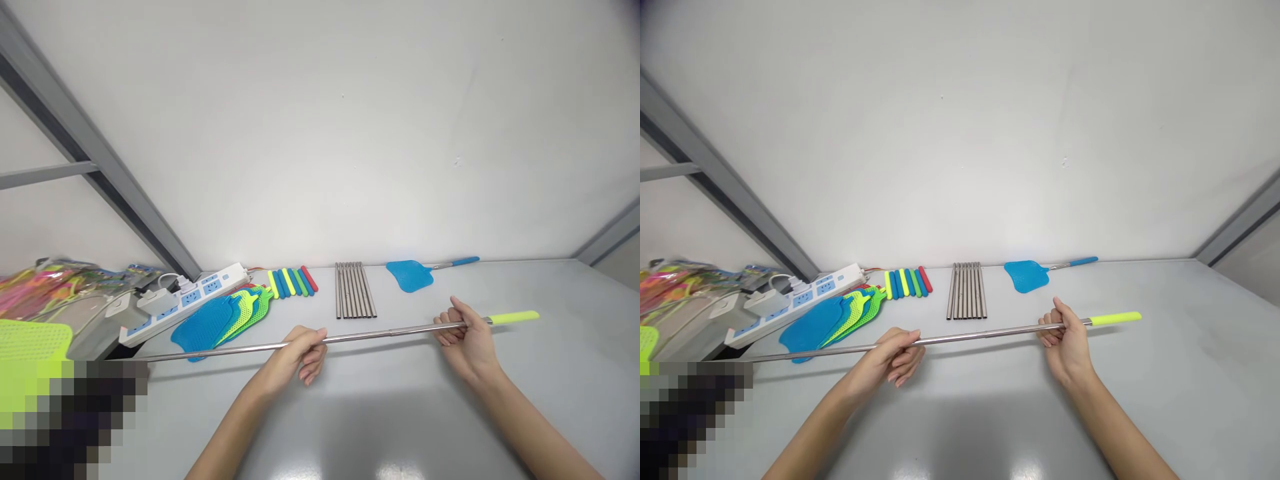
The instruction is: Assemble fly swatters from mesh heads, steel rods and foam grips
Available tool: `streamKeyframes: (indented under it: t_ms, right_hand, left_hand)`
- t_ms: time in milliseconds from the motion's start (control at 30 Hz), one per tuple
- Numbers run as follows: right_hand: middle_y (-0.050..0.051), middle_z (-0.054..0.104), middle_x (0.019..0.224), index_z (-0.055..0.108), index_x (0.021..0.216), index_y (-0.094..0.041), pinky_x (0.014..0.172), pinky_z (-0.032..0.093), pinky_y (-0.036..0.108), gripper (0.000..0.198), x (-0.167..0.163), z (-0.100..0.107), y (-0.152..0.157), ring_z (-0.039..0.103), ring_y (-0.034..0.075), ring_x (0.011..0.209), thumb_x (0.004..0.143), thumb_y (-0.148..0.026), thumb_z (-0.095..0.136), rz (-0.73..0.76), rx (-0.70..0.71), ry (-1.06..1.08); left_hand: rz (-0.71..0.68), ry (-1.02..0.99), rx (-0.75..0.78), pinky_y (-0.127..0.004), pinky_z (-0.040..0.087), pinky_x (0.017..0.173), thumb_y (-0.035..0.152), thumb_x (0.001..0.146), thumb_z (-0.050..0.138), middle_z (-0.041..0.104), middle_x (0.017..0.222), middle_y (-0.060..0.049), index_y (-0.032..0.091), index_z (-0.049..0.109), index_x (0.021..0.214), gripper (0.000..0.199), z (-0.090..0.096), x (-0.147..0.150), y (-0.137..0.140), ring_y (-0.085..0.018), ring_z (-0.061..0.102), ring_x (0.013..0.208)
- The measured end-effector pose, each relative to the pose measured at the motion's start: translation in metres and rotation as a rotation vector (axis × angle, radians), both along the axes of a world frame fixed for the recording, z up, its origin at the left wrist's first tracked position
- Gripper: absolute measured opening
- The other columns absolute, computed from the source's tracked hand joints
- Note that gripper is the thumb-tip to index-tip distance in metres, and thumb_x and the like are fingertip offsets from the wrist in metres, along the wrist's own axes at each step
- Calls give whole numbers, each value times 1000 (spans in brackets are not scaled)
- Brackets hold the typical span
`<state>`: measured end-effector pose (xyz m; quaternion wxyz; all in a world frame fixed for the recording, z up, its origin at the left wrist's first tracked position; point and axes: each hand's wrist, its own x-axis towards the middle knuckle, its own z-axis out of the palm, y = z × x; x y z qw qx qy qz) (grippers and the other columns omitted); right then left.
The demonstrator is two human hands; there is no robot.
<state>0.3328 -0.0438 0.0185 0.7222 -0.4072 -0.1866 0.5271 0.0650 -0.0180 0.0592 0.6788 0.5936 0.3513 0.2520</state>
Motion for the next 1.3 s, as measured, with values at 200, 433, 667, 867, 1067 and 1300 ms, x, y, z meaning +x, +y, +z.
streamKeyframes:
  t_ms: [200,433,667,867,1067,1300]
  right_hand:
    - [-6,9,46,16,48,-18,36,14,23,48,-2,4,-1,15,8,40,73,-42,49,34,35,48]
    - [-6,12,48,22,48,-18,40,16,23,44,-24,4,-9,14,8,43,77,-41,44,264,80,66]
    - [-5,21,48,29,47,-17,44,16,24,40,-36,0,-14,17,7,43,79,-37,43,601,-13,-86]
    - [-2,33,41,38,44,-15,45,16,26,41,-29,-3,-12,24,7,40,81,-34,37,719,-47,-126]
    - [1,39,42,50,49,-13,46,18,26,43,-26,0,-13,32,8,41,81,-37,36,743,-120,-128]
    - [2,44,49,58,72,-10,47,20,25,36,-26,2,-16,35,9,44,82,-36,34,800,-118,-101]
  left_hand:
    - [18,3,1,-24,26,42,37,79,35,26,30,5,19,23,38,46,0,0,-1,-8,34,32]
    - [-24,-25,-23,-23,25,40,37,80,33,26,31,5,19,25,38,47,-6,6,-4,-8,31,32]
    - [-56,-26,-78,-22,27,39,41,81,33,26,32,5,18,28,39,47,-15,16,-12,-7,30,32]
    - [-43,-4,-70,-22,27,40,39,80,34,26,33,6,18,29,40,46,-17,14,-11,-7,31,33]
    - [-48,9,-72,-22,26,40,39,80,34,24,33,6,18,29,40,46,-19,15,-11,-7,30,32]
    - [-28,11,-46,-22,27,41,38,81,33,25,32,6,18,29,39,46,-19,13,-9,-7,31,32]
